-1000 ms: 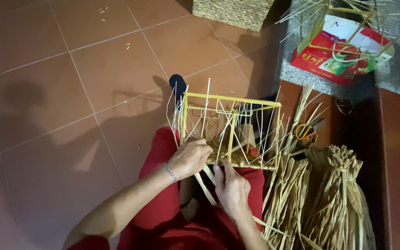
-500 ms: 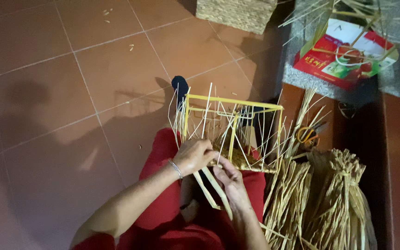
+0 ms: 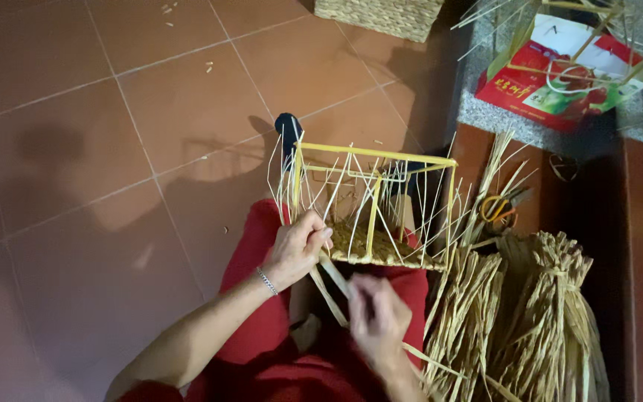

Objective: The person sits on the floor weaving a basket, attaching and weaving dried palm or straw strips around a yellow bamboo frame. They pull strips tight, fold them over the frame edges, and weave new strips into the woven base to build up the basket sides.

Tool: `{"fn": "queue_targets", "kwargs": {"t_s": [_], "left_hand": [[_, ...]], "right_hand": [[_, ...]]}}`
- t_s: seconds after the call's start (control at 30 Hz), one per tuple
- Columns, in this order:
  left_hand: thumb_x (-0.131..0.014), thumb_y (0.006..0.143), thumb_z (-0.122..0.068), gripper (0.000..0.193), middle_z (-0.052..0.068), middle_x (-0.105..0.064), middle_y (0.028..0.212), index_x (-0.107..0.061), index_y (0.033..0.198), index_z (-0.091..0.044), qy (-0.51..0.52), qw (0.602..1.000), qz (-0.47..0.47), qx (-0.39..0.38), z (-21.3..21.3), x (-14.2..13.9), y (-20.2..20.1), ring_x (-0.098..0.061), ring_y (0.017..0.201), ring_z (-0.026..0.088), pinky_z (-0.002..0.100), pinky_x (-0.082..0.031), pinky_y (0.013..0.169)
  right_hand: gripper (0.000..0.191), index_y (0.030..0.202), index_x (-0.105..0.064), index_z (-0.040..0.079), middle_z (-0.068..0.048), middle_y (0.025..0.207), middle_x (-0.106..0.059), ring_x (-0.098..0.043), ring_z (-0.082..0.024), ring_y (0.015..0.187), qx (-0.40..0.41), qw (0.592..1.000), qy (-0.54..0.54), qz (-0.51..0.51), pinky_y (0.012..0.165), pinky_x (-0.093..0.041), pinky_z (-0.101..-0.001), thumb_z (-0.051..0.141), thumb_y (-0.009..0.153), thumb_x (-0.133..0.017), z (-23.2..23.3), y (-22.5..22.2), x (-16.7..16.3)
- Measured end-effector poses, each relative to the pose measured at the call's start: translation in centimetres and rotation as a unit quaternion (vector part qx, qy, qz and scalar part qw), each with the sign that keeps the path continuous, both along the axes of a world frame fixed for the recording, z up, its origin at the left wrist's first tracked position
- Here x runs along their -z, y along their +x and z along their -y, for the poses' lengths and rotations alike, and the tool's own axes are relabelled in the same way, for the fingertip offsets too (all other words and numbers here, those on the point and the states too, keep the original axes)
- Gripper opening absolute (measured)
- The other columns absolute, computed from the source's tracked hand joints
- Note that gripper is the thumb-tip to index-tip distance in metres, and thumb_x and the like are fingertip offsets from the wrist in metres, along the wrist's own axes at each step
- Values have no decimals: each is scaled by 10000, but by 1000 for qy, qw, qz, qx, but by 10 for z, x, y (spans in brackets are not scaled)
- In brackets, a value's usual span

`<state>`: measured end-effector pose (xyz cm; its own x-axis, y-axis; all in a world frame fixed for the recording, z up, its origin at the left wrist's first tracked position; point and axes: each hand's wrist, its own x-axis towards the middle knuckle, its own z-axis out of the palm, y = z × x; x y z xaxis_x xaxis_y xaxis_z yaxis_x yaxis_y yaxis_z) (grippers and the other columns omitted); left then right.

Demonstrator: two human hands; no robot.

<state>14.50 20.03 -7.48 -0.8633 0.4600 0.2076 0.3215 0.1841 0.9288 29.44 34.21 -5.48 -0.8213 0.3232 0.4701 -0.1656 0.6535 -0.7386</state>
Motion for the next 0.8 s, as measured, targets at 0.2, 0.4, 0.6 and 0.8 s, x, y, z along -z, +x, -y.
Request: {"fn": "queue_targets", "kwargs": {"t_s": [0.2,0.4,0.6,0.8], "left_hand": [[-609,1000,-152,109,54,-765,797,-586,959,-54,-27,998,15,61,3,-7,3,-707,655,166,318,-543,580],[-654,990,-167,118,62,-762,852,-597,990,-63,-25,990,30,137,10,-13,-5,-769,815,148,300,-601,712],[-583,948,-90,320,83,-715,1200,-592,1266,-52,1,963,30,269,27,-23,-15,-701,1136,180,329,-558,895],[-754,784,-98,574,161,-700,1258,-630,1343,-58,-61,947,-129,289,32,-23,-19,-665,1202,290,380,-517,1049]], "right_hand": [[353,972,-651,29,-182,865,-689,-657,-351,702,-59,976,207,-33,605,-551,-425,217,727,-821,21,6,-16],[177,913,-713,53,-113,800,-741,-719,-273,660,-56,983,156,78,555,-576,-395,148,813,-825,2,0,-22],[164,937,-735,38,-133,824,-732,-691,-249,626,-7,973,227,44,509,-555,-357,114,807,-799,-23,-19,-56],[92,962,-682,33,-151,1022,-751,-655,-249,640,-115,926,346,-95,541,-535,-345,49,894,-743,-26,-45,-70]]}}
